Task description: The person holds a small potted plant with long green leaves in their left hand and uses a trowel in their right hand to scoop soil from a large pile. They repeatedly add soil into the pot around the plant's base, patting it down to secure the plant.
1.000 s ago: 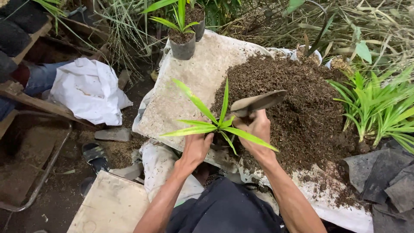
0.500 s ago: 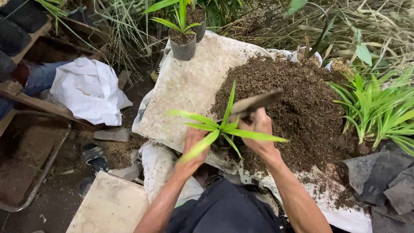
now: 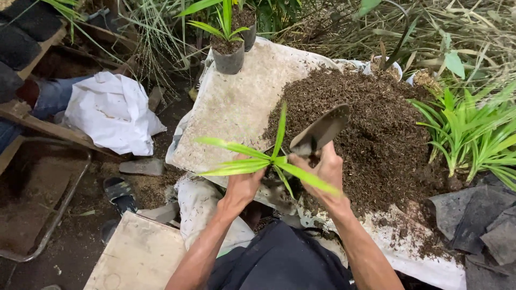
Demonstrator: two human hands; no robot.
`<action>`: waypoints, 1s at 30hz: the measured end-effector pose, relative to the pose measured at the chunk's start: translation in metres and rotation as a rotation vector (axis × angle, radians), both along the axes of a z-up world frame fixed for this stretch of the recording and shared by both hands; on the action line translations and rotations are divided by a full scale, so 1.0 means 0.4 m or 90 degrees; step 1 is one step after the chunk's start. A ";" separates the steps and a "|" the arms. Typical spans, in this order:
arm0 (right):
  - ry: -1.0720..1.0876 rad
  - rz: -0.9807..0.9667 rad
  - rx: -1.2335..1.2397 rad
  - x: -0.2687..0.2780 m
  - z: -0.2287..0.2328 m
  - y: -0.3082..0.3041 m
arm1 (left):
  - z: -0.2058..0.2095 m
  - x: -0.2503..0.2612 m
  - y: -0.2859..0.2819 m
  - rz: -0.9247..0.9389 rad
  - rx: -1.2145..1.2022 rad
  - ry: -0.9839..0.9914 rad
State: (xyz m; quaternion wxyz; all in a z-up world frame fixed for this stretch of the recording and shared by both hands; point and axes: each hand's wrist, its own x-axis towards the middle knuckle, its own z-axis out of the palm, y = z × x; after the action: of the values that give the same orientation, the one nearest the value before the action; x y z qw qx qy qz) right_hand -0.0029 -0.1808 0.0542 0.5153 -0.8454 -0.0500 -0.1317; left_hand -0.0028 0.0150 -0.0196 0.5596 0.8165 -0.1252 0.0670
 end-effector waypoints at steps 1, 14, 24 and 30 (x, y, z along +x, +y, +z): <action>0.001 0.000 0.000 0.005 0.027 0.024 | -0.012 -0.002 -0.003 0.000 0.000 0.001; -0.040 -0.042 -0.066 0.046 -0.084 -0.021 | -0.036 0.008 -0.008 0.003 0.084 -0.048; 0.005 0.059 0.025 0.001 -0.061 0.014 | -0.104 0.031 -0.019 0.031 0.194 -0.084; 0.034 0.047 -0.048 -0.008 -0.058 0.005 | -0.126 0.045 -0.006 0.007 0.267 -0.248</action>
State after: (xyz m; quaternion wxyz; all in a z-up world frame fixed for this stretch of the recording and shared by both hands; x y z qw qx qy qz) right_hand -0.0059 -0.1790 0.0309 0.4890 -0.8648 -0.0723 -0.0879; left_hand 0.0153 0.0125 -0.0701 0.3434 0.8869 -0.2371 0.1980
